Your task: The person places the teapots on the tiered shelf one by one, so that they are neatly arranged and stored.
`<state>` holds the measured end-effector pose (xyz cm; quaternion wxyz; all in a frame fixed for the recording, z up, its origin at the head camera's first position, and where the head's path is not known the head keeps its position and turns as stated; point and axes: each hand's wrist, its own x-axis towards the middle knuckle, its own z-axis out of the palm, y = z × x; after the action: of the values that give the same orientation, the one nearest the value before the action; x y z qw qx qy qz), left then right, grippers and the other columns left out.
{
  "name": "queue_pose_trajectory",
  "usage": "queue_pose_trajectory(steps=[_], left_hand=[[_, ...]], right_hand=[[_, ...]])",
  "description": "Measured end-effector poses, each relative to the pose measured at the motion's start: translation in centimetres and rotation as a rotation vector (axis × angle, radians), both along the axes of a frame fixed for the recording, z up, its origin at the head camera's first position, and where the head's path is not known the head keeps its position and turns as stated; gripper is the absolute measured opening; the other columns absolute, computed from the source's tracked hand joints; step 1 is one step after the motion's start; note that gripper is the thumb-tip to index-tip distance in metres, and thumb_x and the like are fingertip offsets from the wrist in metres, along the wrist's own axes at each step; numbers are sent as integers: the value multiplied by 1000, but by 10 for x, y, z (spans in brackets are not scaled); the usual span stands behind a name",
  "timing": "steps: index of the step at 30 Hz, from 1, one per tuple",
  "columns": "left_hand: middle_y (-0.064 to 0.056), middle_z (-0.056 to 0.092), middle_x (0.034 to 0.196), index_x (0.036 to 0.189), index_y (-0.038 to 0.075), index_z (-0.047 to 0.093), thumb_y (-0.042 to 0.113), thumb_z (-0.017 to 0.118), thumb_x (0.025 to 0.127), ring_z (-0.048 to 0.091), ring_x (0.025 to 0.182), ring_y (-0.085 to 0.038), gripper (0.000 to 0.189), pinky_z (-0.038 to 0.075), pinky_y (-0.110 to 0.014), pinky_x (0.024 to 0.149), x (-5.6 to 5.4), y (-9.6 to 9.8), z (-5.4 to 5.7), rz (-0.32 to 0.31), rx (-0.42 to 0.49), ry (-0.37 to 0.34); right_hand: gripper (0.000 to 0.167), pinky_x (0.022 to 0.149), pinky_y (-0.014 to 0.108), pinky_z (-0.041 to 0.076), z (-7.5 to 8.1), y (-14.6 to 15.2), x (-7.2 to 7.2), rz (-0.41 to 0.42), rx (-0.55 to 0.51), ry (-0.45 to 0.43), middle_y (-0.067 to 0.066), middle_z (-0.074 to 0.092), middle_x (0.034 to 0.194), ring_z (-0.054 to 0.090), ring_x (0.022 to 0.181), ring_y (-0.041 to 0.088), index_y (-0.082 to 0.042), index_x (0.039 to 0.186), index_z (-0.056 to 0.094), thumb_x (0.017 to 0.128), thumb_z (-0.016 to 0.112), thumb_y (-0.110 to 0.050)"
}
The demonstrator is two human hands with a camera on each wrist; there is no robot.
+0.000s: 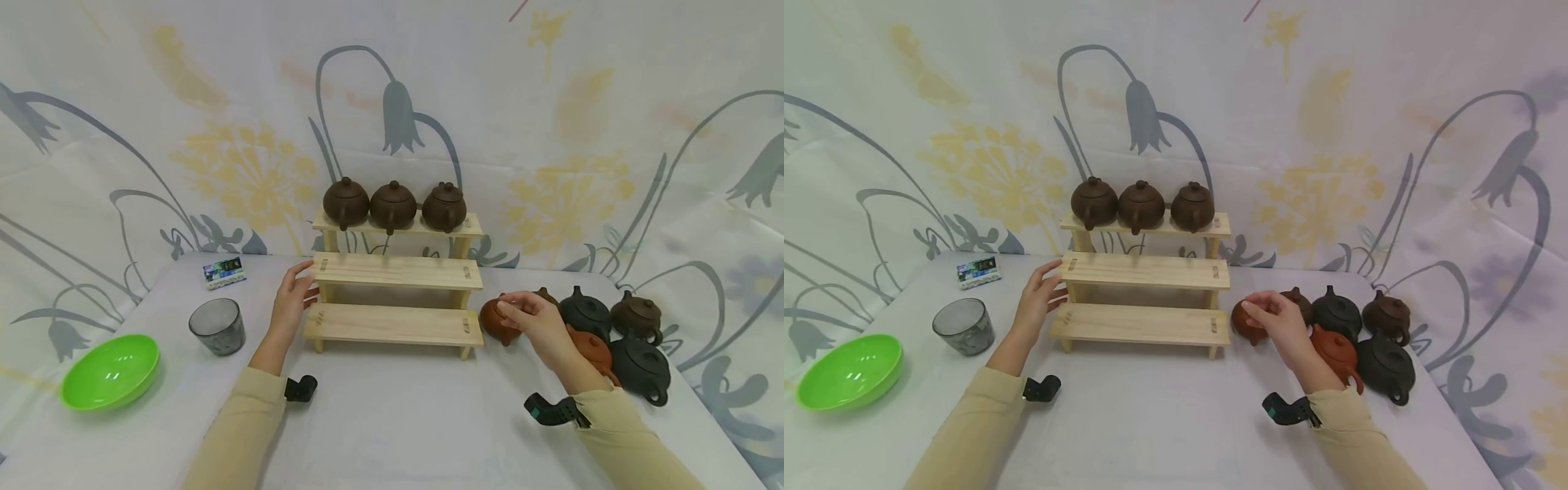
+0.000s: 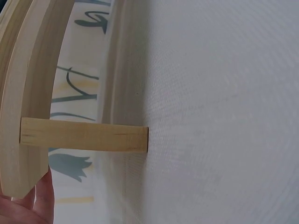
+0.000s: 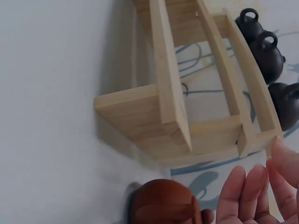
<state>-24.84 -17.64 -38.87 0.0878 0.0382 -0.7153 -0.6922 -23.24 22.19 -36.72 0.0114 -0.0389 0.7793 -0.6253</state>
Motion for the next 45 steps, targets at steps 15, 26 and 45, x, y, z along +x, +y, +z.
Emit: queue_pose_trajectory(steps=[15,26,45], left_hand=[[-20,49,129,141,13,37,26,38,101,51,109,-35,42,39,-40,93,0,-2,-1,0,3,-2],[-18,51,125,141,14,38,25,39,101,54,106,-31,42,42,-34,88,-1,0,1,10,-4,-15],[-18,52,123,139,13,40,20,39,101,56,101,-29,39,43,-32,83,-1,2,0,17,10,-1]], right_hand=[[32,73,26,51,-32,21,24,-50,9,-56,-2,61,82,59,74,11,6,108,56,88,66,-16],[42,66,24,50,-40,18,23,-76,100,-165,3,60,78,60,70,13,6,116,48,86,68,-16],[27,74,26,51,-46,17,20,29,31,-188,8,58,93,57,78,12,11,115,46,94,53,-6]])
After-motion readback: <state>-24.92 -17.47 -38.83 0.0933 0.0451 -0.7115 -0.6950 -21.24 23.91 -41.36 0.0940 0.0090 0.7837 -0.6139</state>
